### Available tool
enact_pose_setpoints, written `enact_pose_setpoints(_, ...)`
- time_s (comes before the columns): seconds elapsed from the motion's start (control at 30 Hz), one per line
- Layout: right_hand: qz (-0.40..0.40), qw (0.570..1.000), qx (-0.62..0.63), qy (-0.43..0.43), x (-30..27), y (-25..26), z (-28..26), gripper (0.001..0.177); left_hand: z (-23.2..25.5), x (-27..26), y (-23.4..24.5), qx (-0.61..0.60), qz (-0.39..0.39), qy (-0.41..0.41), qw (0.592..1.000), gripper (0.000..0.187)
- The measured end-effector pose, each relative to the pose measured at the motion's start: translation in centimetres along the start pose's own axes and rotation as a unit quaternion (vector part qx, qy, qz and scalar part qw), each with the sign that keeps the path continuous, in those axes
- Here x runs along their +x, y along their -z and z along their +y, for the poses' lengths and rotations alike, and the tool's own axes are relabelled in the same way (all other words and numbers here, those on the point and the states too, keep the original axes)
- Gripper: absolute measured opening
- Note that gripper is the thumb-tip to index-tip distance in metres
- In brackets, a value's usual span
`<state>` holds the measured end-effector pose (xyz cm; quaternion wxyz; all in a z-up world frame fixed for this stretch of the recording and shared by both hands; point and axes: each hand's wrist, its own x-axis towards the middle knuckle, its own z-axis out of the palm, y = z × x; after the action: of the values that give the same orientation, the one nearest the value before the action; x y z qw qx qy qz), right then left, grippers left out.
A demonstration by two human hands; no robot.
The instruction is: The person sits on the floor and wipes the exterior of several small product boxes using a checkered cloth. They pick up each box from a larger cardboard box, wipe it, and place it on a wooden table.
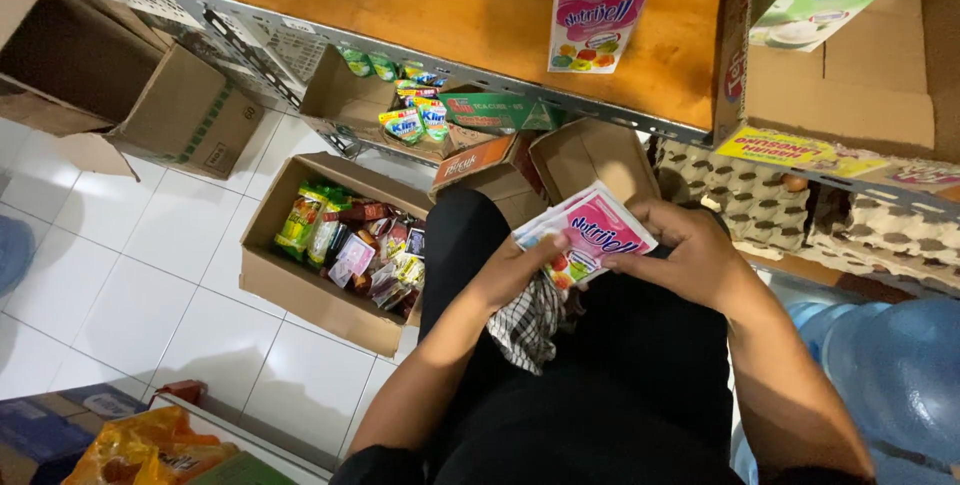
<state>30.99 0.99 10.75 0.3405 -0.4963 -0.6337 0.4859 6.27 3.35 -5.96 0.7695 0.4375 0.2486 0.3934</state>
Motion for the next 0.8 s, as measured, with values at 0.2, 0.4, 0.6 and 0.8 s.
enact_pose_setpoints(0.2, 0.009, 0.999, 0.031, 0.001, 0.4, 0.4, 1.3, 0.033, 6.8, 0.1, -3.6, 0.073, -0.052, 0.035, 0.995, 0.032)
enact_pose_setpoints(0.4, 0.092, 0.978, -0.178, 0.064, 1.4, 4.7, -1.2, 0.033, 11.8, 3.4, -2.1, 0.376, 0.03, -0.085, 0.922, 0.05)
enact_pose_setpoints(0.6, 0.225, 0.94, -0.052, 0.252, 6.6, 10.4, -11.1, 0.025, 24.6, 13.3, -5.7, 0.594, 0.286, -0.198, 0.726, 0.087)
enact_pose_setpoints(0.8, 0.202, 0.938, -0.042, 0.277, 18.8, 10.8, -9.6, 0.028, 22.8, 21.9, -3.6, 0.644, 0.298, -0.143, 0.69, 0.062)
